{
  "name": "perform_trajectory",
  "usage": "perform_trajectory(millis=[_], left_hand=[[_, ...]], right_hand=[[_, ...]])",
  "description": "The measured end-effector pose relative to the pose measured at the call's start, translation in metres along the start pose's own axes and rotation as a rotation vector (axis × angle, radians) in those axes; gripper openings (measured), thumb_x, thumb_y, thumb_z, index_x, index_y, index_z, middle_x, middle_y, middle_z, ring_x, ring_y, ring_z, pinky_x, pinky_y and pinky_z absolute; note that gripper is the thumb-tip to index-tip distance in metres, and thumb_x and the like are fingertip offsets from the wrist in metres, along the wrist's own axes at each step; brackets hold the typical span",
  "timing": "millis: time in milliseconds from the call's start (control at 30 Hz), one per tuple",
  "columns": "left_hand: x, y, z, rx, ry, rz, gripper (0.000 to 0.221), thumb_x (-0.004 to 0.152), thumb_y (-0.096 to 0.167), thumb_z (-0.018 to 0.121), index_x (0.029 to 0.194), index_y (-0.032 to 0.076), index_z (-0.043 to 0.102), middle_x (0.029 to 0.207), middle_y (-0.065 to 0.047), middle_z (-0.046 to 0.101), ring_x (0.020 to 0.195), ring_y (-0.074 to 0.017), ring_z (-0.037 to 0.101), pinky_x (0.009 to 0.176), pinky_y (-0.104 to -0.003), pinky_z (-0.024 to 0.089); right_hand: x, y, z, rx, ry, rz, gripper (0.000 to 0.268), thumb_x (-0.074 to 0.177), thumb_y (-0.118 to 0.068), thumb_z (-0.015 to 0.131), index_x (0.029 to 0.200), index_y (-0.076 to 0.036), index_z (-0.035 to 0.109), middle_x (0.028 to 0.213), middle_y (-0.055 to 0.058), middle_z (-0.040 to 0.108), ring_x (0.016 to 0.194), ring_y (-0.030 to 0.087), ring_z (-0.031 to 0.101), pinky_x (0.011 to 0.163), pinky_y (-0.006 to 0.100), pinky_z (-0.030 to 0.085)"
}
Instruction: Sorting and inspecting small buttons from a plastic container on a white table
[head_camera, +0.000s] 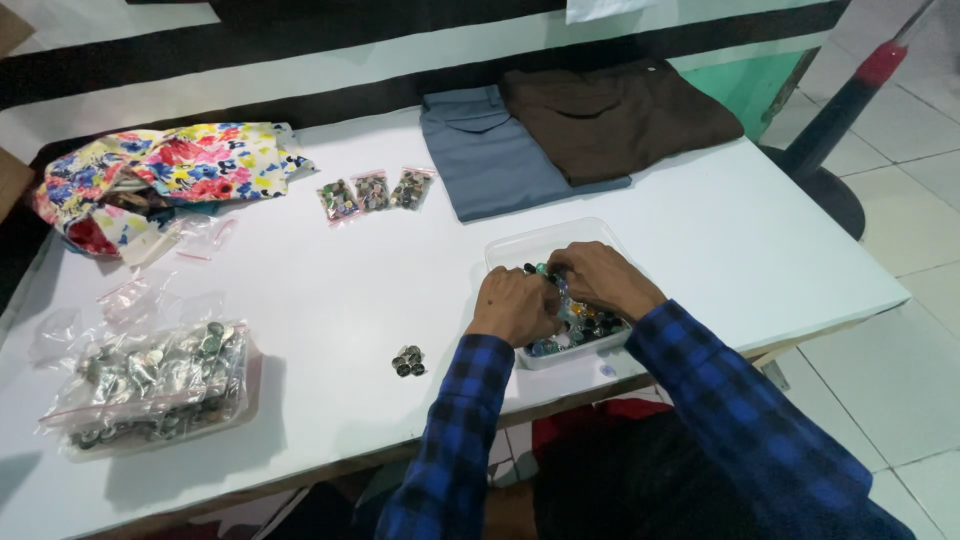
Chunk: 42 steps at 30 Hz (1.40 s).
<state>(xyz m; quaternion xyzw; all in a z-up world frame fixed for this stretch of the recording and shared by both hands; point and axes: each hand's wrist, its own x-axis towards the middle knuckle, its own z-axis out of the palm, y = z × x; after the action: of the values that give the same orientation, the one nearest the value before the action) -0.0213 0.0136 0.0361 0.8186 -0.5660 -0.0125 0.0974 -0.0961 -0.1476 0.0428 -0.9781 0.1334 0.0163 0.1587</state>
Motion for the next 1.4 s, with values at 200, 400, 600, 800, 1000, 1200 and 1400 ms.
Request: perform_trajectory(millis=[200,400,600,800,1000,1200,1400], left_hand=[[0.007,-0.007,0.013,0.005,0.009,-0.005,0.019,0.073,0.045,0.063,0.076,0.032,0.076,0.078,-0.005,0.076,0.092,-0.0303,0.073,0.084,-0.039,0.053],[0.005,-0.003,0.005,-0.007,-0.041,-0.025,0.021,0.073,0.05,0.064,0.078,0.034,0.077,0.08,-0.004,0.076,0.094,-0.0291,0.073,0.084,-0.037,0.052],[-0.002,0.003,-0.011,-0.036,-0.039,-0.038,0.023,0.074,0.05,0.066,0.081,0.032,0.078,0.084,-0.01,0.076,0.096,-0.0328,0.072,0.086,-0.039,0.05],[0.003,-0.005,0.002,-0.025,-0.044,0.005,0.027,0.072,0.054,0.066,0.082,0.032,0.078,0.083,-0.011,0.076,0.093,-0.0323,0.073,0.084,-0.039,0.05],[-0.007,-0.001,0.002,-0.059,0.122,0.0,0.031,0.07,0.047,0.069,0.076,0.018,0.076,0.076,-0.013,0.074,0.088,-0.0309,0.074,0.081,-0.038,0.051],[0.004,-0.005,0.005,-0.059,-0.018,-0.011,0.027,0.071,0.052,0.062,0.08,0.031,0.077,0.082,-0.009,0.076,0.094,-0.0315,0.073,0.084,-0.038,0.048],[-0.001,-0.003,-0.003,-0.08,-0.02,-0.012,0.03,0.071,0.055,0.062,0.08,0.031,0.078,0.082,-0.012,0.077,0.093,-0.0319,0.074,0.083,-0.036,0.047]], right_hand=[[0.0,-0.012,-0.005,-0.017,0.003,0.054,0.035,0.088,-0.013,0.048,0.114,-0.004,0.069,0.103,0.023,0.072,0.103,0.043,0.071,0.087,0.052,0.058],[0.005,0.006,0.005,-0.002,0.006,0.017,0.044,0.087,-0.011,0.047,0.123,-0.014,0.071,0.107,0.019,0.073,0.105,0.045,0.07,0.091,0.053,0.057],[-0.001,-0.006,-0.004,0.031,0.013,0.0,0.045,0.088,-0.009,0.045,0.126,-0.011,0.069,0.109,0.024,0.072,0.107,0.048,0.067,0.093,0.055,0.056],[0.01,0.008,0.012,-0.001,0.038,0.015,0.04,0.088,-0.015,0.049,0.122,-0.018,0.071,0.107,0.014,0.073,0.107,0.04,0.069,0.092,0.051,0.057],[-0.011,-0.025,-0.005,0.018,0.108,-0.023,0.036,0.089,-0.009,0.049,0.117,0.002,0.068,0.106,0.032,0.07,0.107,0.054,0.064,0.089,0.063,0.054],[0.014,0.015,0.015,-0.007,0.04,-0.005,0.038,0.086,-0.016,0.049,0.116,-0.023,0.072,0.108,0.012,0.075,0.11,0.04,0.068,0.095,0.053,0.057],[0.005,0.001,0.007,-0.017,0.043,-0.006,0.037,0.086,-0.014,0.05,0.116,-0.017,0.071,0.109,0.016,0.074,0.109,0.043,0.068,0.096,0.056,0.055]])
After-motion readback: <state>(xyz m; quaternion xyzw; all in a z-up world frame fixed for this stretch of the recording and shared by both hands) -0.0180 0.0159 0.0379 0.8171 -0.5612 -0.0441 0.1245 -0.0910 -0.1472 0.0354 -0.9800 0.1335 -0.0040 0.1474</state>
